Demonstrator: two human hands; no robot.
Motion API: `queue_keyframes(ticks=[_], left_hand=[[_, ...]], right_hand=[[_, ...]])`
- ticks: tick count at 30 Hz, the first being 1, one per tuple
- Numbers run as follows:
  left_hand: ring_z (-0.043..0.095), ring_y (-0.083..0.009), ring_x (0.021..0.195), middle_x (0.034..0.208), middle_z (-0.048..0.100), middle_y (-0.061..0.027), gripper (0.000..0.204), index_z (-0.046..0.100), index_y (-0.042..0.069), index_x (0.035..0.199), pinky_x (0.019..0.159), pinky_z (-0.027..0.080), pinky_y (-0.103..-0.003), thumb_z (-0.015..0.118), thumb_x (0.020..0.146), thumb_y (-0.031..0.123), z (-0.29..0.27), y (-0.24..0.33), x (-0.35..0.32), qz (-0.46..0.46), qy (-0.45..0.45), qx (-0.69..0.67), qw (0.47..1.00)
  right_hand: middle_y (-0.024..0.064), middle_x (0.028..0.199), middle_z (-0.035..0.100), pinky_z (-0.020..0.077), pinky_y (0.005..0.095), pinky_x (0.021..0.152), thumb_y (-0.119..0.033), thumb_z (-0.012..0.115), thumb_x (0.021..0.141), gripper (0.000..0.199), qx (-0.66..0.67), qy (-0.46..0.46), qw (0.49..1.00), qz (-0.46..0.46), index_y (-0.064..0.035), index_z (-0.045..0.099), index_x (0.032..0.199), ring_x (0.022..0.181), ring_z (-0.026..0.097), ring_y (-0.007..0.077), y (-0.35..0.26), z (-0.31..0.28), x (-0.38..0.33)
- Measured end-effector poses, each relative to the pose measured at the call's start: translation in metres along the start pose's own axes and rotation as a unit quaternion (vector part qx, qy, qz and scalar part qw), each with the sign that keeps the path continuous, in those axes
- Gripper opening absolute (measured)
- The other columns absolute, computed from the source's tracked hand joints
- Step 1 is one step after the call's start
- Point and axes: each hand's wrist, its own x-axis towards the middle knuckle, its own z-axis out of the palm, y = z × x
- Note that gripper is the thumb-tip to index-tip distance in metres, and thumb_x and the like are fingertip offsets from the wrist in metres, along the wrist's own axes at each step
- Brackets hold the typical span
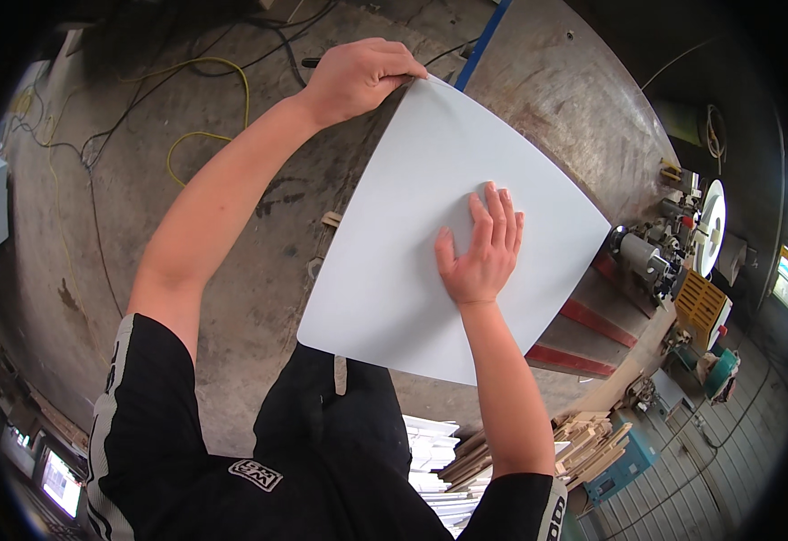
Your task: The person trims the edges of a white panel with a utility knife, turning the panel to reach different sides.
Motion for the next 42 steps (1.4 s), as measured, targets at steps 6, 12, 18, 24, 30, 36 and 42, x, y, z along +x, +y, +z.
queue_keyframes(ticks=[6, 12, 18, 24, 30, 36, 42], left_hand=[[0.069, -0.0251, 0.096, 0.096, 0.072, 0.0028, 0.021, 0.080, 0.022, 0.105, 0.076, 0.059, -0.041, 0.069, 0.094, 0.008, -0.021, 0.034, -0.061, 0.021, -0.041, -0.016, 0.999], [0.072, -0.0247, 0.095, 0.100, 0.076, 0.0002, 0.030, 0.081, 0.017, 0.107, 0.080, 0.059, -0.038, 0.072, 0.085, -0.002, -0.057, 0.080, -0.155, -0.013, -0.167, -0.112, 0.979], [0.073, -0.0220, 0.101, 0.111, 0.077, -0.0073, 0.019, 0.077, 0.005, 0.119, 0.089, 0.057, -0.033, 0.073, 0.100, 0.002, -0.031, 0.027, -0.067, -0.119, 0.007, -0.167, 0.979], [0.075, -0.0245, 0.101, 0.112, 0.079, -0.0028, 0.021, 0.080, 0.012, 0.119, 0.087, 0.058, -0.034, 0.074, 0.099, 0.008, 0.008, -0.005, -0.005, -0.064, 0.030, -0.102, 0.992], [0.073, -0.0262, 0.097, 0.105, 0.076, -0.0025, 0.020, 0.080, 0.011, 0.114, 0.082, 0.057, -0.037, 0.073, 0.096, 0.005, 0.006, 0.010, -0.013, -0.031, 0.008, -0.063, 0.997], [0.071, -0.0294, 0.096, 0.098, 0.073, -0.0049, 0.029, 0.079, 0.014, 0.111, 0.078, 0.057, -0.040, 0.073, 0.088, -0.003, -0.021, 0.051, -0.107, -0.012, -0.062, -0.084, 0.994], [0.071, -0.0284, 0.093, 0.096, 0.073, -0.0034, 0.034, 0.082, 0.018, 0.106, 0.077, 0.058, -0.040, 0.070, 0.087, -0.008, -0.072, 0.113, -0.219, -0.047, -0.223, -0.155, 0.961]], right_hand=[[0.0119, 0.164, 0.056, 0.0289, 0.0574, 0.132, -0.035, 0.070, 0.093, 0.055, -0.002, -0.004, 1.000, 0.008, -0.0103, 0.065, 0.142, 0.157, 0.046, 0.0364, -0.001, 0.001, 0.000], [0.0118, 0.164, 0.056, 0.0287, 0.0575, 0.132, -0.034, 0.070, 0.093, 0.055, -0.001, -0.002, 1.000, 0.010, -0.0108, 0.065, 0.142, 0.157, 0.046, 0.0366, -0.002, 0.000, 0.000], [0.0116, 0.164, 0.056, 0.0290, 0.0578, 0.132, -0.034, 0.069, 0.094, 0.055, 0.001, -0.001, 1.000, 0.006, -0.0103, 0.065, 0.142, 0.157, 0.047, 0.0367, -0.002, 0.001, 0.000], [0.0122, 0.163, 0.057, 0.0294, 0.0574, 0.131, -0.035, 0.068, 0.094, 0.055, 0.004, 0.009, 1.000, 0.002, -0.0098, 0.065, 0.142, 0.157, 0.047, 0.0371, -0.001, 0.003, -0.003], [0.0121, 0.163, 0.058, 0.0297, 0.0572, 0.131, -0.035, 0.068, 0.094, 0.055, 0.001, 0.011, 1.000, 0.002, -0.0101, 0.065, 0.143, 0.156, 0.048, 0.0372, 0.001, 0.004, -0.001], [0.0102, 0.165, 0.056, 0.0293, 0.0556, 0.132, -0.034, 0.067, 0.095, 0.054, -0.011, 0.005, 1.000, 0.020, -0.0119, 0.064, 0.143, 0.157, 0.047, 0.0357, -0.001, 0.006, -0.001], [0.0095, 0.165, 0.056, 0.0282, 0.0548, 0.133, -0.034, 0.067, 0.095, 0.052, -0.015, 0.004, 1.000, 0.026, -0.0123, 0.065, 0.142, 0.157, 0.046, 0.0346, -0.001, 0.005, -0.001]])
